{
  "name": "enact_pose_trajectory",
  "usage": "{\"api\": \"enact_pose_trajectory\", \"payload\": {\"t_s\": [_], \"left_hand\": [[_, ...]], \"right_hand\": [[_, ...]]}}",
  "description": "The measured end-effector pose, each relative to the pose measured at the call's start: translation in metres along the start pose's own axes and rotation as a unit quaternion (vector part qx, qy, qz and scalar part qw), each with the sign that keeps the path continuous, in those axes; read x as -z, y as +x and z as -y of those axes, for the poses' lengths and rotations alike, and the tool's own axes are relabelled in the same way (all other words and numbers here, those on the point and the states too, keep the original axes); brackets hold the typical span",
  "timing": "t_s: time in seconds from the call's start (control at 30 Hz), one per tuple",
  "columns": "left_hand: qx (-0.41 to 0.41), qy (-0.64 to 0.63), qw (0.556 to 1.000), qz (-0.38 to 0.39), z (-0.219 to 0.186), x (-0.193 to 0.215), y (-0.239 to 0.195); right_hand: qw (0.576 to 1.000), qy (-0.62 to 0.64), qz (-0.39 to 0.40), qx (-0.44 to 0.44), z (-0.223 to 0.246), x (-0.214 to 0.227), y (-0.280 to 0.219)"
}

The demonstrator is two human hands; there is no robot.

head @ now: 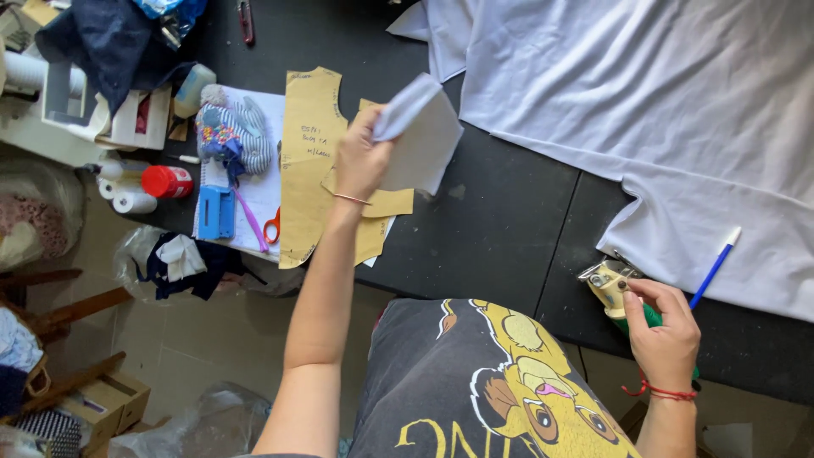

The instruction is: Tracing patterns onto fabric and cutting them out with an electric rotary cutter

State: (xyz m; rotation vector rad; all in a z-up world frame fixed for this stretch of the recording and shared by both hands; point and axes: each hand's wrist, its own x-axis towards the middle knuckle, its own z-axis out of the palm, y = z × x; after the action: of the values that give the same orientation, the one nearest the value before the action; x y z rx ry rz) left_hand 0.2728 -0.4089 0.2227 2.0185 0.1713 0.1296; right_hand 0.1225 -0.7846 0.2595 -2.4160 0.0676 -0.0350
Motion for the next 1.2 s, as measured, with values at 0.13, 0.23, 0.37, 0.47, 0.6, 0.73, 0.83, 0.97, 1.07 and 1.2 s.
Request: {"api": "enact_pose_trajectory", "payload": {"t_s": [0.13, 0.23, 0.37, 0.47, 0.6, 0.73, 0.83, 0.97, 1.07, 1.2], "left_hand": [[-0.060, 0.130, 0.986, -0.088, 0.021, 0.036, 0.049], [-0.122, 0.242, 0.941, -0.201, 0.010, 0.038, 0.058], [-0.223, 0.262, 0.933, -0.105, -0.010, -0.026, 0.054], [-0.258, 0.227, 0.939, 0.024, 0.000, -0.110, 0.037], [-0.235, 0.246, 0.934, 0.112, 0.008, -0.208, 0.023], [-0.171, 0.318, 0.910, 0.203, 0.010, -0.261, 0.018], [-0.152, 0.348, 0.896, 0.228, 0.003, -0.267, 0.016], [-0.150, 0.345, 0.901, 0.216, -0.006, -0.262, 0.015], [-0.149, 0.345, 0.903, 0.211, -0.013, -0.259, 0.013], [-0.149, 0.334, 0.904, 0.223, -0.019, -0.258, 0.006]], "right_hand": [[0.998, -0.054, -0.027, -0.012, -0.025, 0.011, -0.004], [0.993, -0.093, -0.007, -0.071, -0.051, 0.017, -0.015], [0.965, -0.153, 0.101, -0.185, -0.076, 0.016, -0.021], [0.952, -0.183, 0.137, -0.201, -0.087, 0.006, -0.034], [0.966, -0.231, 0.054, -0.108, -0.102, -0.013, -0.043], [0.972, -0.218, 0.030, -0.088, -0.102, -0.015, -0.042], [0.974, -0.220, 0.040, -0.026, -0.099, -0.022, -0.041], [0.977, -0.187, 0.105, 0.003, -0.081, -0.034, -0.029], [0.987, -0.101, 0.127, -0.006, -0.077, -0.030, -0.007], [0.994, -0.085, -0.054, -0.042, -0.105, -0.004, 0.027]]}}
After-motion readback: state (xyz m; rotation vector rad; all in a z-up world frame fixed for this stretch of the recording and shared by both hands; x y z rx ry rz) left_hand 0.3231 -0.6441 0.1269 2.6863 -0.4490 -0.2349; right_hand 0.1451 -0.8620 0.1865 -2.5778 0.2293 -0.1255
